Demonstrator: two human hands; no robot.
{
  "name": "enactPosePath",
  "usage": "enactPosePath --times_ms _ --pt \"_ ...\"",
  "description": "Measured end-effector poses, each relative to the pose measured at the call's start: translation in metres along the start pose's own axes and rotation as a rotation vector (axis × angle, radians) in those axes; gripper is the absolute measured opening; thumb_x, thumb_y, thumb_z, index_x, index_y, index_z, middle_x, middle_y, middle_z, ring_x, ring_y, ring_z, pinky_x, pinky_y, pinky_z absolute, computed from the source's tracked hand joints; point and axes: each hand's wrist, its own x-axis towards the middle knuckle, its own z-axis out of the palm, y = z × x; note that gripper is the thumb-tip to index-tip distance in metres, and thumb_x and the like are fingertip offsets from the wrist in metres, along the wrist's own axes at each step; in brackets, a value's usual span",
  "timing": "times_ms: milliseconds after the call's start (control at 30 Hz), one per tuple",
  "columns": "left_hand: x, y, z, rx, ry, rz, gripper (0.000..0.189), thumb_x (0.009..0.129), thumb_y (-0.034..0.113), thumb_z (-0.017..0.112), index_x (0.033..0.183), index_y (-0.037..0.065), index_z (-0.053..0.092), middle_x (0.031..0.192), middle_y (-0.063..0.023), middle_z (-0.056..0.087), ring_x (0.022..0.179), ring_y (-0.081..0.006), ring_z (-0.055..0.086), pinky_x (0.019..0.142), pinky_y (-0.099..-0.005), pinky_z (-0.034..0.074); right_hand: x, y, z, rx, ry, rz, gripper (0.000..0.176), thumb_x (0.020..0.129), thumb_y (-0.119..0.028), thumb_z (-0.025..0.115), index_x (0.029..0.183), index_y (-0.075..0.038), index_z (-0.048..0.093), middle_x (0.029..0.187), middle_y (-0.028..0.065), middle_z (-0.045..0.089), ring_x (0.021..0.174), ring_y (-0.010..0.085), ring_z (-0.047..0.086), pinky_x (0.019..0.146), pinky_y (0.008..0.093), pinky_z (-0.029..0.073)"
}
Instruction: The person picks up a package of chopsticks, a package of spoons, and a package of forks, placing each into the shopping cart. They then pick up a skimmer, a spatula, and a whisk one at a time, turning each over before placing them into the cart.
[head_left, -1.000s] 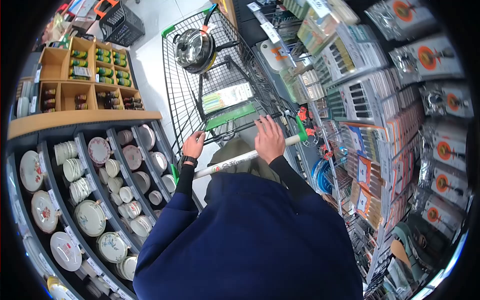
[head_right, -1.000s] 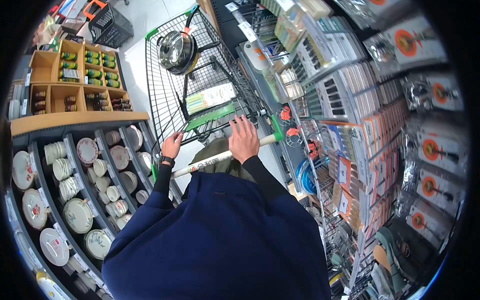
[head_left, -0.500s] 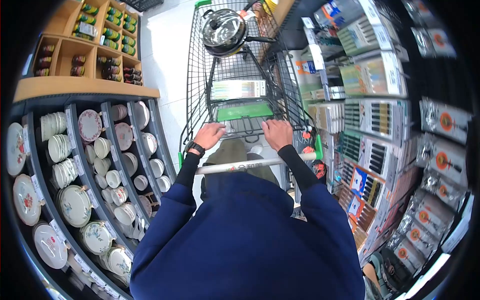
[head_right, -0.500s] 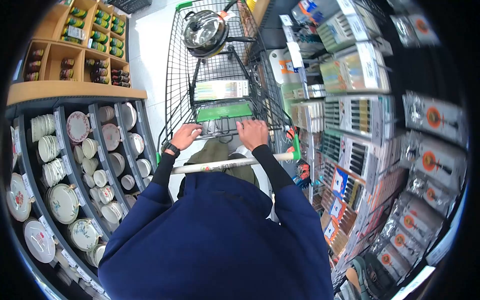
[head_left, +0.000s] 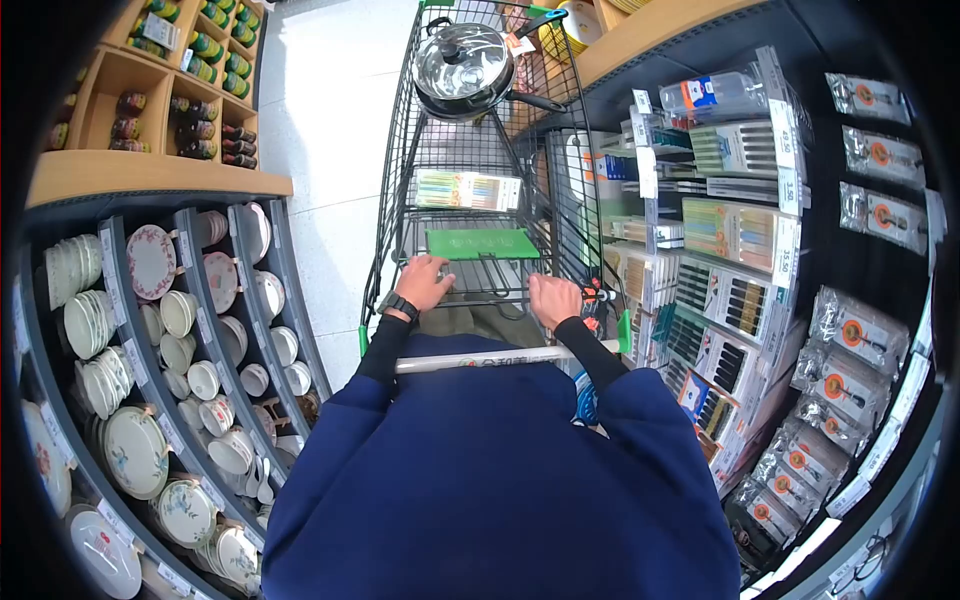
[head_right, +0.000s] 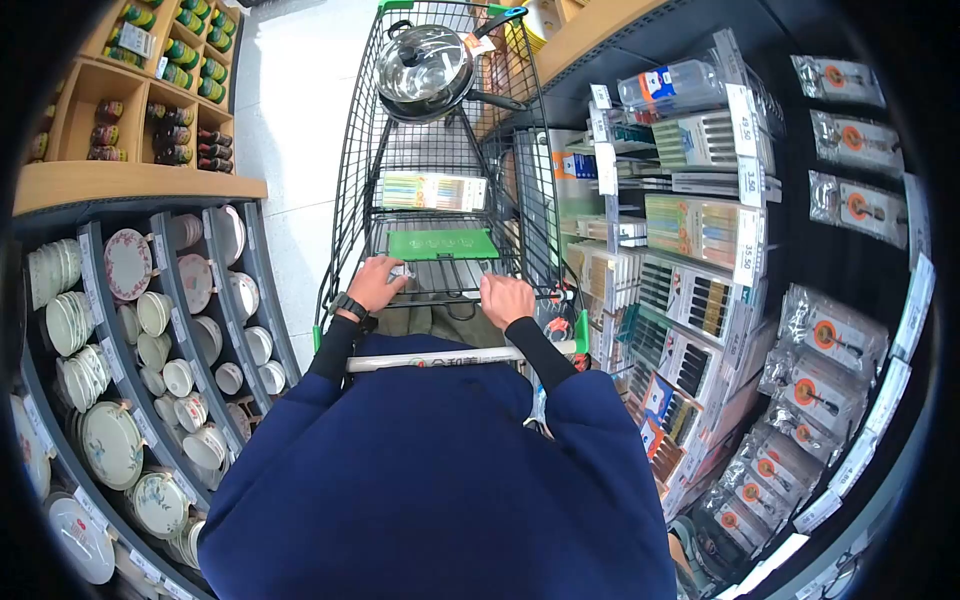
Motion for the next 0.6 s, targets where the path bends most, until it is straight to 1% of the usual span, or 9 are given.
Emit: enactPosePath --times_ms 100,233,300,433,500,533,600 --pt "0.007 0.003 -0.012 -0.035 0.012 0.0 0.04 0.091 0.035 0.062 0.12 0.007 0.063 0.118 -0.0167 0.064 0.113 -0.038 0.054 0.098 -0.0481 0.044 0.011 -0.001 -0.004 -0.018 -0.004 -0.012 0.034 0.099 -0.029 0.043 0.083 -0.008 0.063 0.076 0.0141 0.068 0.071 0.036 0.065 0.067 0.049 0.051" --pt "0.021 0.004 -0.02 -0.056 0.04 0.023 0.039 0.092 0.034 0.062 0.12 0.008 0.063 0.117 -0.0166 0.064 0.112 -0.0378 0.055 0.096 -0.0484 0.045 0.027 0.002 -0.01 -0.032 -0.013 -0.028 0.033 0.099 -0.029 0.043 0.084 -0.008 0.063 0.078 0.0138 0.067 0.072 0.0363 0.066 0.067 0.0491 0.051" --pt "0.026 0.005 -0.023 -0.074 0.037 0.03 0.039 0.092 0.034 0.062 0.12 0.007 0.062 0.117 -0.0168 0.063 0.112 -0.038 0.055 0.095 -0.0487 0.045 0.034 0.004 -0.012 -0.035 -0.026 -0.008 0.033 0.099 -0.029 0.043 0.085 -0.008 0.064 0.084 0.0139 0.066 0.072 0.0367 0.066 0.068 0.0494 0.051" --pt "0.04 0.01 -0.027 -0.074 0.031 0.02 0.039 0.092 0.034 0.061 0.12 0.007 0.062 0.117 -0.017 0.064 0.111 -0.0387 0.056 0.094 -0.049 0.046 0.049 0.007 -0.024 0.012 0.028 -0.048 0.031 0.098 -0.028 0.044 0.085 -0.008 0.064 0.089 0.0144 0.065 0.071 0.0368 0.065 0.067 0.0491 0.051" --pt "0.046 0.014 -0.03 -0.081 0.041 0.0 0.038 0.092 0.033 0.061 0.119 0.007 0.063 0.116 -0.0175 0.064 0.109 -0.0393 0.056 0.095 -0.0484 0.046 0.058 0.009 -0.031 0.04 -0.098 0.036 0.029 0.097 -0.027 0.047 0.089 -0.008 0.067 0.101 0.0133 0.065 0.092 0.0342 0.066 0.084 0.0477 0.051" --pt "0.05 0.015 -0.03 -0.076 0.044 -0.005 0.038 0.092 0.033 0.061 0.119 0.007 0.063 0.116 -0.0175 0.064 0.109 -0.0393 0.056 0.095 -0.0484 0.046 0.063 0.014 -0.03 0.045 -0.098 0.031 0.029 0.097 -0.027 0.047 0.089 -0.008 0.067 0.101 0.0133 0.065 0.092 0.0342 0.066 0.084 0.0477 0.051" --pt "0.057 0.017 -0.032 -0.061 0.158 -0.001 0.034 0.093 0.031 0.062 0.116 0.005 0.064 0.112 -0.0153 0.065 0.109 -0.0355 0.058 0.095 -0.045 0.046 0.074 0.025 -0.028 -0.126 0.116 -0.235 0.028 0.096 -0.027 0.049 0.097 -0.009 0.07 0.115 0.0124 0.063 0.121 0.0327 0.054 0.107 0.0516 0.038"
